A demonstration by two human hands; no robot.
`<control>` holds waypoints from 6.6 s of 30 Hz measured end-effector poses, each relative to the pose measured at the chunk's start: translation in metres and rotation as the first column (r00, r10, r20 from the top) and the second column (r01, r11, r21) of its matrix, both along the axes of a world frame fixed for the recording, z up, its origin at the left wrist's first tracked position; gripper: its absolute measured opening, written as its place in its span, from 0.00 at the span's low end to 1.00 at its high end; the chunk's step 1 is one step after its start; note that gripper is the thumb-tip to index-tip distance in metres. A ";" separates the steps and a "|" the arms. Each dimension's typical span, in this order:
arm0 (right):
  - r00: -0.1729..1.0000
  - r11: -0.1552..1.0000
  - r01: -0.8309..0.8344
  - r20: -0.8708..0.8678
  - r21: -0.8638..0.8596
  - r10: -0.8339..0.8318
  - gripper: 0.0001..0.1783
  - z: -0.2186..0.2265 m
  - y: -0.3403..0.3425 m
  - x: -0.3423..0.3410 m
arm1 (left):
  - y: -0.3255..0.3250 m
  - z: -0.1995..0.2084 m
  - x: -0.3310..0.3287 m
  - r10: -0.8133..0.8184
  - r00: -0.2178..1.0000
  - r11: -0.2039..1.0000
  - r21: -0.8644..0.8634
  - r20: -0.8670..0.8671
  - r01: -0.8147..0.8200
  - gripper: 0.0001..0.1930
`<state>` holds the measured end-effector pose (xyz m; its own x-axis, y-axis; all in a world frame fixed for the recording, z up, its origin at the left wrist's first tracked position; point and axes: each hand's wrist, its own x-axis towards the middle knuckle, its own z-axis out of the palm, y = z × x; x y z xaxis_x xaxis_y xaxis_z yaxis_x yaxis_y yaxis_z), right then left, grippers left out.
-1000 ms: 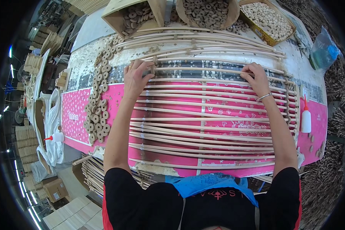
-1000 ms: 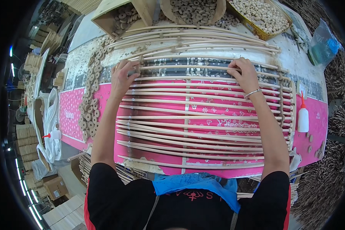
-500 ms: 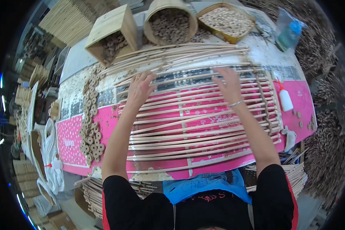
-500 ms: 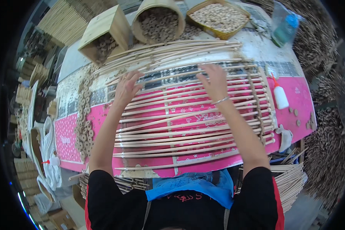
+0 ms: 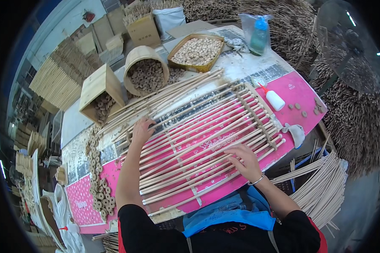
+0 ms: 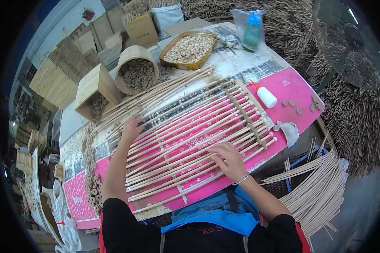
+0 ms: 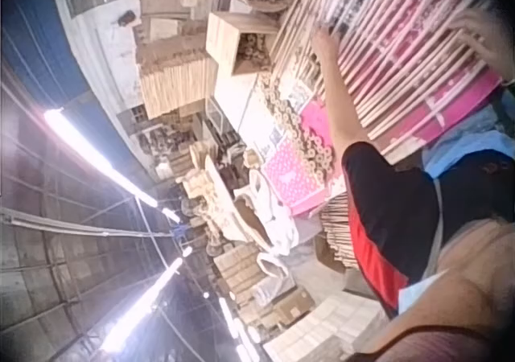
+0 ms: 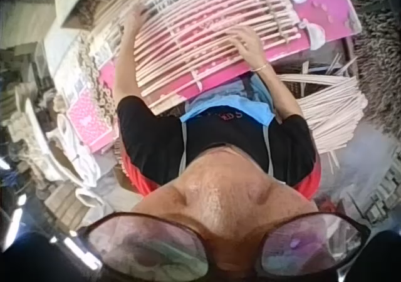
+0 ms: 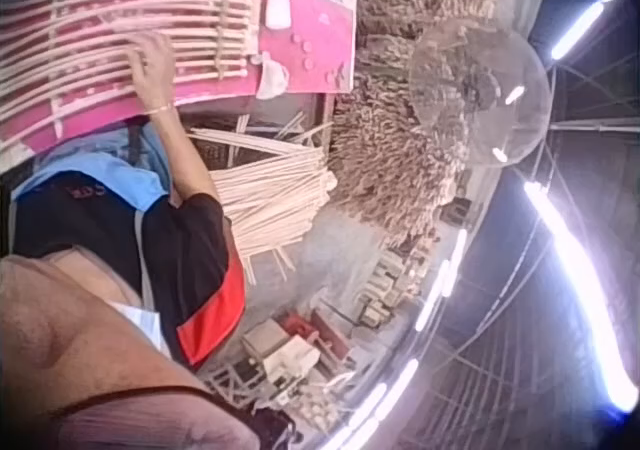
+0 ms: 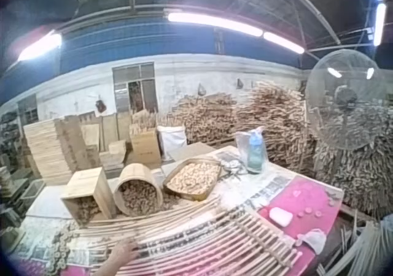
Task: Assembling small wooden components including dowels and rings onto a frame using glue.
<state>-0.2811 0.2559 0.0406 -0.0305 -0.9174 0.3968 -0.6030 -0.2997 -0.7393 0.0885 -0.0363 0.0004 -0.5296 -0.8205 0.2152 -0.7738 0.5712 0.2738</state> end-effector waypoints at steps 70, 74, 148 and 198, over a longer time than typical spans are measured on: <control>0.862 0.788 -0.507 0.183 0.349 0.473 0.10 0.014 -0.050 0.184 | 0.246 0.082 0.476 0.864 0.465 0.424 -0.217 -0.195 -0.879 0.24; 0.886 0.825 -0.458 0.101 0.332 0.452 0.09 0.014 -0.063 0.189 | 0.222 0.045 0.540 0.965 0.262 0.247 -0.250 -0.029 -0.936 0.24; 0.871 0.873 -0.445 -0.129 0.200 0.474 0.10 -0.035 -0.283 0.053 | 0.072 0.002 0.153 0.694 0.053 0.719 0.688 -0.718 -0.102 0.30; 0.862 0.931 -0.349 -0.353 0.108 0.364 0.09 -0.062 -0.299 0.048 | 0.055 0.004 0.115 0.362 0.924 0.929 -0.029 -0.119 -0.368 0.20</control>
